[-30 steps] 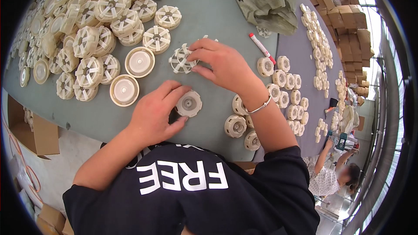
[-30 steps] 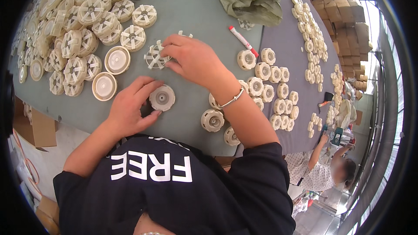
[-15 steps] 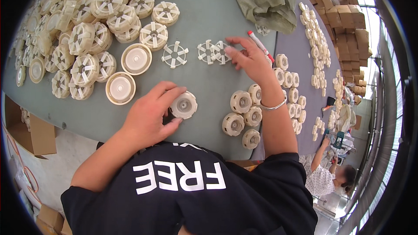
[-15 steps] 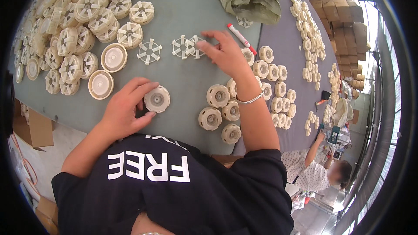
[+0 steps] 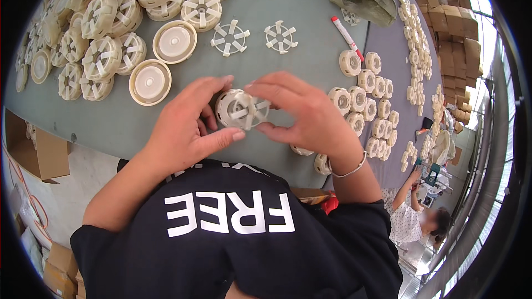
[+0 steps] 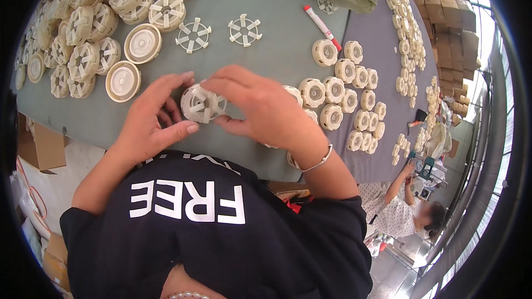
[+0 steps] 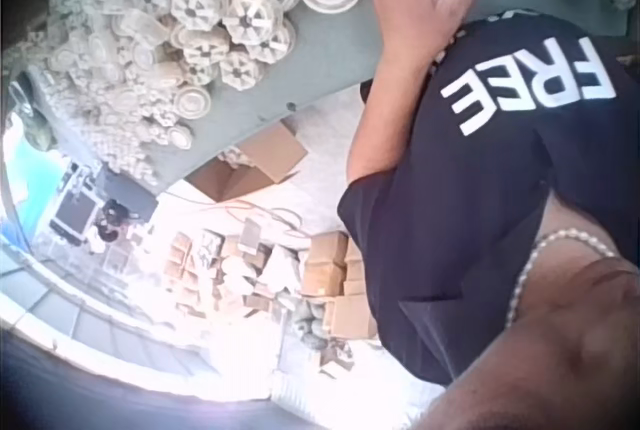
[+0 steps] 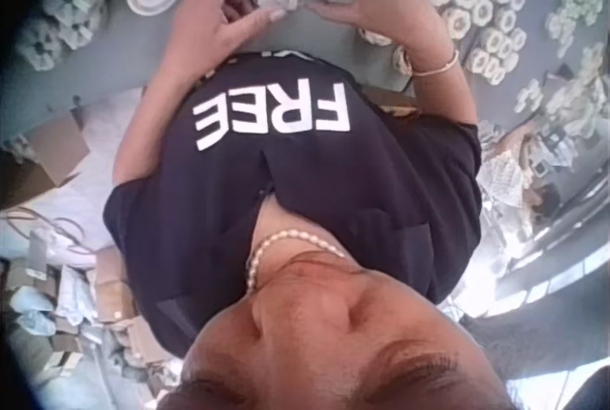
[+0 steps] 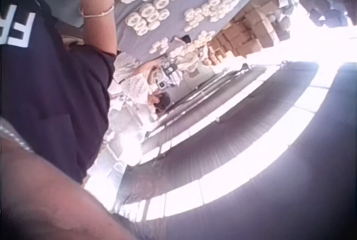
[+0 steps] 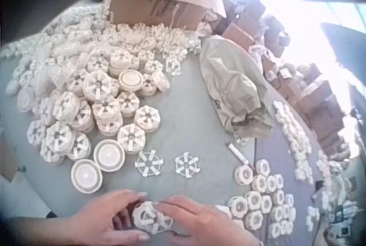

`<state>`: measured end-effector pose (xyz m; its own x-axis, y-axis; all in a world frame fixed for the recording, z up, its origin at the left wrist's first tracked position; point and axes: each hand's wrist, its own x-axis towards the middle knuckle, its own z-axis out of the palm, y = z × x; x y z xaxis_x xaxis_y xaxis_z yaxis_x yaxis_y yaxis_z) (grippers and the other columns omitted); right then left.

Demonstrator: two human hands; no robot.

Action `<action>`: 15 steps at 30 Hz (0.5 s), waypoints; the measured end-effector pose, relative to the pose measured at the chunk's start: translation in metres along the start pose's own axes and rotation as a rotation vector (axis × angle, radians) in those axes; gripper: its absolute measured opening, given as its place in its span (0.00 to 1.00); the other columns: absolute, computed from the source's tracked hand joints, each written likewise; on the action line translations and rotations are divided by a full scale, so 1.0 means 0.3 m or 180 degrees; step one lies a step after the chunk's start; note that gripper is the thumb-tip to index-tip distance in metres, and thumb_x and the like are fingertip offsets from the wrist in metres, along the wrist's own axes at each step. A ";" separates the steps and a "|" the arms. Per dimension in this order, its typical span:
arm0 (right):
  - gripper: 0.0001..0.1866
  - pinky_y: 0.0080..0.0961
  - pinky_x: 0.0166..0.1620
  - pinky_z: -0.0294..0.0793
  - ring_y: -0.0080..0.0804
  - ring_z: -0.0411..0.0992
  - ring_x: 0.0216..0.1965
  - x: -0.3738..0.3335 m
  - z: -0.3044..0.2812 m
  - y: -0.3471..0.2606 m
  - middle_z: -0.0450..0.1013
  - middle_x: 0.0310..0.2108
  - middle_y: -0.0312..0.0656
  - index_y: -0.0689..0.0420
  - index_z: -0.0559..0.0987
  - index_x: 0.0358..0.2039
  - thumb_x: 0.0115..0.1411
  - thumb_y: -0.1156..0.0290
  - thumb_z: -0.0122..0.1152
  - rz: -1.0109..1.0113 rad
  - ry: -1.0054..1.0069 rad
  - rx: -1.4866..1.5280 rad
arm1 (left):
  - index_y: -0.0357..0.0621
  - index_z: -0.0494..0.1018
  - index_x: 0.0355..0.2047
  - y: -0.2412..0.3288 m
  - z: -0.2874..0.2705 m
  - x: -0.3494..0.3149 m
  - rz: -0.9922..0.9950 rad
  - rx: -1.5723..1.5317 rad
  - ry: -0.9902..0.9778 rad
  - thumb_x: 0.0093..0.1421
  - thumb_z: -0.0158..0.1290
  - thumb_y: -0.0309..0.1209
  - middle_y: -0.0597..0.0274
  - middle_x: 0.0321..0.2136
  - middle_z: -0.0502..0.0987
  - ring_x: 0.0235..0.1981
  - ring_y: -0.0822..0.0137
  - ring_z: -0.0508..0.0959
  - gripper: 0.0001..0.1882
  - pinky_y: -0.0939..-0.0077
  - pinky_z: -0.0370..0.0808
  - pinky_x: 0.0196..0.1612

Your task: The person assembles small white plastic components by hand on a table. They pick up a base and a cross-shaped insert, fit them together, and place the assembled unit into a cardboard box. The process is repeated continuously with many identical parts.

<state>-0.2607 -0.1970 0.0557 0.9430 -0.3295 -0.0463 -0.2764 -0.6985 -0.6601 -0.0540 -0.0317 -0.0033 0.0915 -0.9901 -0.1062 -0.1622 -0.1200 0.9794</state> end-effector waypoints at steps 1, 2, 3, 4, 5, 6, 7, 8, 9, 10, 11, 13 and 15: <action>0.30 0.35 0.48 0.84 0.41 0.81 0.46 0.006 0.015 -0.003 0.78 0.53 0.41 0.54 0.82 0.58 0.53 0.75 0.76 -0.0058 -0.0077 -0.0014 | 0.43 0.70 0.69 0.000 0.003 0.002 -0.0012 0.0050 0.0031 0.58 0.70 0.25 0.58 0.59 0.75 0.33 0.74 0.78 0.38 0.79 0.79 0.35; 0.29 0.36 0.49 0.83 0.43 0.81 0.48 0.012 0.028 -0.005 0.77 0.54 0.40 0.54 0.81 0.58 0.54 0.74 0.75 -0.0116 -0.0154 -0.0026 | 0.42 0.71 0.69 0.001 0.007 0.005 -0.0026 0.0101 0.0062 0.58 0.69 0.25 0.58 0.59 0.75 0.33 0.74 0.78 0.37 0.79 0.78 0.34; 0.27 0.38 0.50 0.83 0.45 0.80 0.49 0.016 0.035 -0.006 0.77 0.55 0.40 0.54 0.81 0.58 0.56 0.73 0.75 -0.0178 -0.0227 -0.0038 | 0.42 0.71 0.68 0.004 0.010 0.008 -0.0037 0.0156 0.0093 0.59 0.68 0.24 0.58 0.58 0.76 0.33 0.74 0.78 0.36 0.79 0.78 0.34; 0.28 0.38 0.50 0.83 0.44 0.80 0.49 0.020 0.039 -0.005 0.76 0.55 0.40 0.54 0.81 0.58 0.56 0.73 0.75 -0.0203 -0.0235 -0.0080 | 0.42 0.71 0.68 0.004 0.011 0.009 -0.0033 0.0150 0.0119 0.60 0.67 0.24 0.58 0.57 0.76 0.33 0.74 0.78 0.35 0.79 0.77 0.34; 0.28 0.37 0.51 0.82 0.44 0.80 0.49 0.024 0.042 -0.003 0.76 0.55 0.40 0.54 0.81 0.59 0.56 0.73 0.74 -0.0229 -0.0243 -0.0121 | 0.42 0.71 0.68 0.001 0.014 0.009 -0.0031 0.0145 0.0146 0.60 0.67 0.23 0.58 0.57 0.76 0.33 0.74 0.77 0.35 0.79 0.77 0.34; 0.28 0.37 0.51 0.82 0.43 0.80 0.49 0.028 0.043 -0.003 0.76 0.55 0.40 0.54 0.80 0.59 0.57 0.73 0.74 -0.0256 -0.0257 -0.0174 | 0.41 0.71 0.68 -0.003 0.018 0.010 -0.0019 0.0132 0.0177 0.61 0.66 0.22 0.58 0.56 0.77 0.32 0.74 0.77 0.34 0.78 0.77 0.34; 0.29 0.37 0.51 0.82 0.44 0.80 0.50 0.030 0.049 -0.005 0.76 0.56 0.41 0.55 0.81 0.60 0.57 0.72 0.75 -0.0195 -0.0237 -0.0180 | 0.42 0.72 0.68 -0.010 0.019 0.011 -0.0037 0.0116 0.0220 0.61 0.65 0.22 0.58 0.56 0.77 0.32 0.74 0.77 0.33 0.78 0.77 0.35; 0.29 0.36 0.52 0.82 0.44 0.80 0.50 0.031 0.061 -0.009 0.77 0.56 0.42 0.55 0.81 0.61 0.57 0.72 0.75 -0.0135 -0.0217 -0.0184 | 0.42 0.72 0.67 -0.018 0.021 0.012 -0.0055 0.0101 0.0262 0.61 0.65 0.21 0.58 0.55 0.77 0.32 0.73 0.77 0.33 0.78 0.76 0.35; 0.30 0.36 0.52 0.83 0.45 0.80 0.51 0.030 0.066 -0.011 0.77 0.57 0.43 0.55 0.81 0.61 0.57 0.72 0.76 -0.0072 -0.0189 -0.0205 | 0.42 0.72 0.67 -0.023 0.024 0.016 -0.0055 0.0084 0.0301 0.61 0.64 0.20 0.57 0.55 0.77 0.31 0.73 0.76 0.33 0.78 0.76 0.35; 0.31 0.36 0.53 0.82 0.45 0.79 0.52 0.029 0.068 -0.011 0.77 0.58 0.43 0.55 0.80 0.62 0.57 0.72 0.76 -0.0039 -0.0200 -0.0184 | 0.42 0.73 0.67 -0.028 0.028 0.017 0.0029 0.0184 0.0335 0.60 0.65 0.21 0.57 0.55 0.77 0.31 0.72 0.76 0.33 0.77 0.76 0.35; 0.31 0.37 0.53 0.82 0.46 0.79 0.52 0.026 0.070 -0.010 0.76 0.58 0.43 0.54 0.80 0.63 0.57 0.72 0.76 -0.0003 -0.0209 -0.0163 | 0.43 0.73 0.67 -0.031 0.034 0.015 0.0113 0.0285 0.0366 0.59 0.66 0.22 0.57 0.55 0.77 0.31 0.72 0.76 0.34 0.77 0.76 0.35; 0.32 0.38 0.54 0.82 0.46 0.79 0.53 0.013 0.075 0.002 0.75 0.59 0.43 0.54 0.79 0.64 0.57 0.72 0.76 0.0031 -0.0196 -0.0120 | 0.44 0.74 0.66 -0.012 0.043 0.018 0.0176 0.0428 0.0359 0.57 0.69 0.23 0.57 0.55 0.77 0.30 0.71 0.76 0.35 0.76 0.77 0.35; 0.33 0.40 0.55 0.81 0.46 0.78 0.54 -0.002 0.074 0.013 0.74 0.61 0.43 0.52 0.78 0.64 0.57 0.71 0.75 0.0027 -0.0157 -0.0080 | 0.45 0.76 0.65 0.034 0.047 0.021 0.0133 0.0509 0.0287 0.53 0.71 0.24 0.57 0.55 0.77 0.30 0.70 0.76 0.37 0.75 0.77 0.34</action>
<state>-0.2581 -0.1855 0.0364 0.9485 -0.3042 -0.0890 -0.2883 -0.7117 -0.6406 -0.0688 -0.0403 0.0035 0.1679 -0.9849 -0.0430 -0.3211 -0.0959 0.9422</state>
